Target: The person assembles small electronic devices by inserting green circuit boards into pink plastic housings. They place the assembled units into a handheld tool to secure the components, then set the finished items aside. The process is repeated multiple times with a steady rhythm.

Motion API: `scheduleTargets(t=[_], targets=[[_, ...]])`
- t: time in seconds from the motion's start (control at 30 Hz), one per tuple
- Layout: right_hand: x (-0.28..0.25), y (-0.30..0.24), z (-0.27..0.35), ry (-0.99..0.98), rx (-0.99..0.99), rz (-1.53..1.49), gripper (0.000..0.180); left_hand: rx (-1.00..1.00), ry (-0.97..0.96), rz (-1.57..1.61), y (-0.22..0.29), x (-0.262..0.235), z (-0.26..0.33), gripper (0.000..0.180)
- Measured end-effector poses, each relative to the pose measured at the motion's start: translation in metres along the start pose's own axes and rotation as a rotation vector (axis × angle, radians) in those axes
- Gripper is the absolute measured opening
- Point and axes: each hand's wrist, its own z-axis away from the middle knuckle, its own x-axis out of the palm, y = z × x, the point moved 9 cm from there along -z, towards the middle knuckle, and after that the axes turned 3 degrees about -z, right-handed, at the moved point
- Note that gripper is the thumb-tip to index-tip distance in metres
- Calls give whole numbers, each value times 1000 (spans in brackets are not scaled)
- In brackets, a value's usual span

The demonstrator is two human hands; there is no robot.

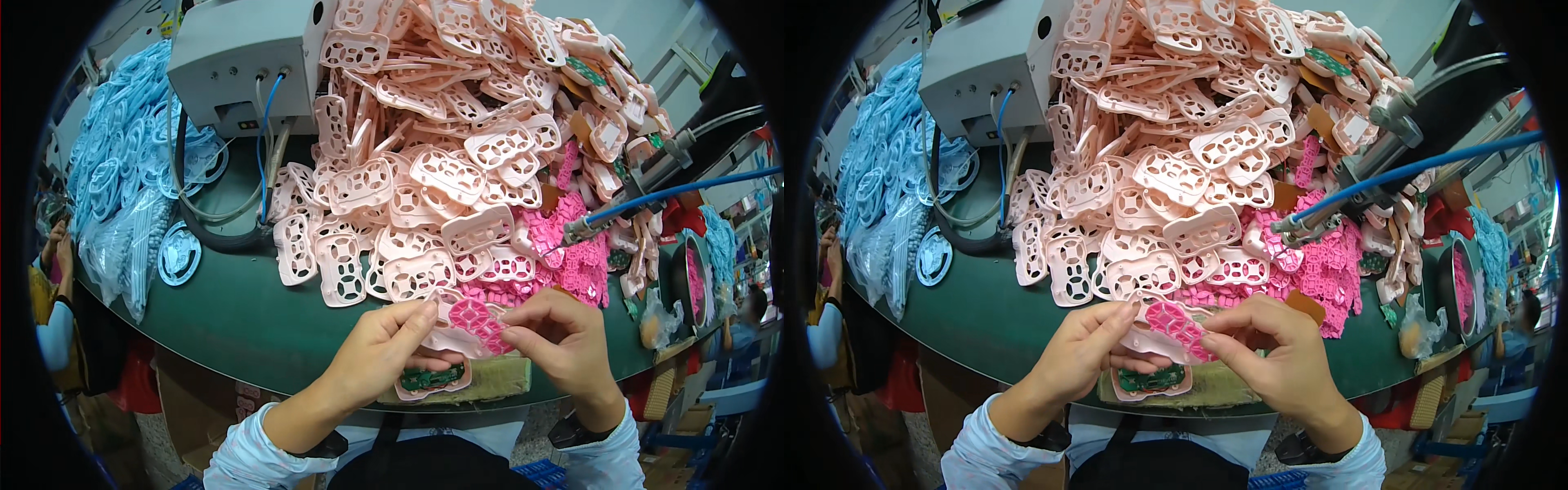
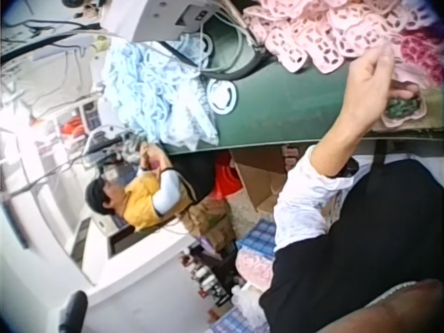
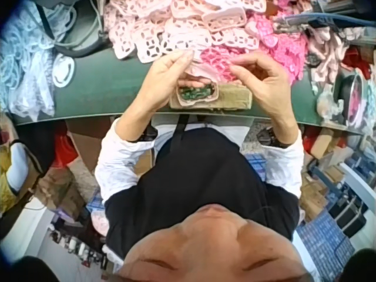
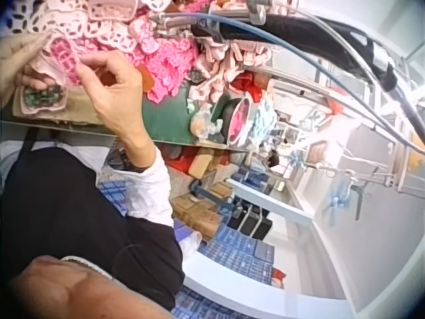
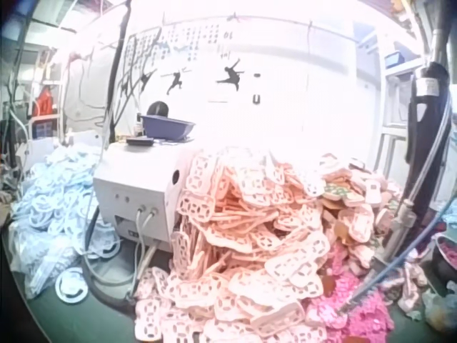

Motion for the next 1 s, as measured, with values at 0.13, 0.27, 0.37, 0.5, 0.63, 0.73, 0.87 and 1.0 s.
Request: scheduleTargets(t=[0.13, 0.27, 0.37, 0.5, 0.63, 0.73, 0.87, 1.0], targets=[[5, -6, -5, -44, -53, 90, 9, -15, -56, 38, -1, 9, 6, 43], [8, -8, -6, -65, -22, 136, 9, -15, -66, 57, -1, 11, 5, 45], [8, -9, -5, -70, -39, 210, 10, 2, -69, 79, -6, 10, 4, 45], [7, -7, -6, -94, 2, 179, 9, 3, -69, 87, -10, 8, 3, 45], [6, -5, -8, -111, 9, 167, 8, 10, -87, 113, -10, 9, 2, 45], [8, -6, -9, -103, -22, 208, 7, 21, -90, 122, -10, 9, 1, 45], [8, -16, -8, -41, -148, 340, 14, 80, -110, 91, -7, 16, 2, 43], [8, 2, -8, -17, -2, 148, 21, 110, -121, 95, -5, 17, 5, 40]])
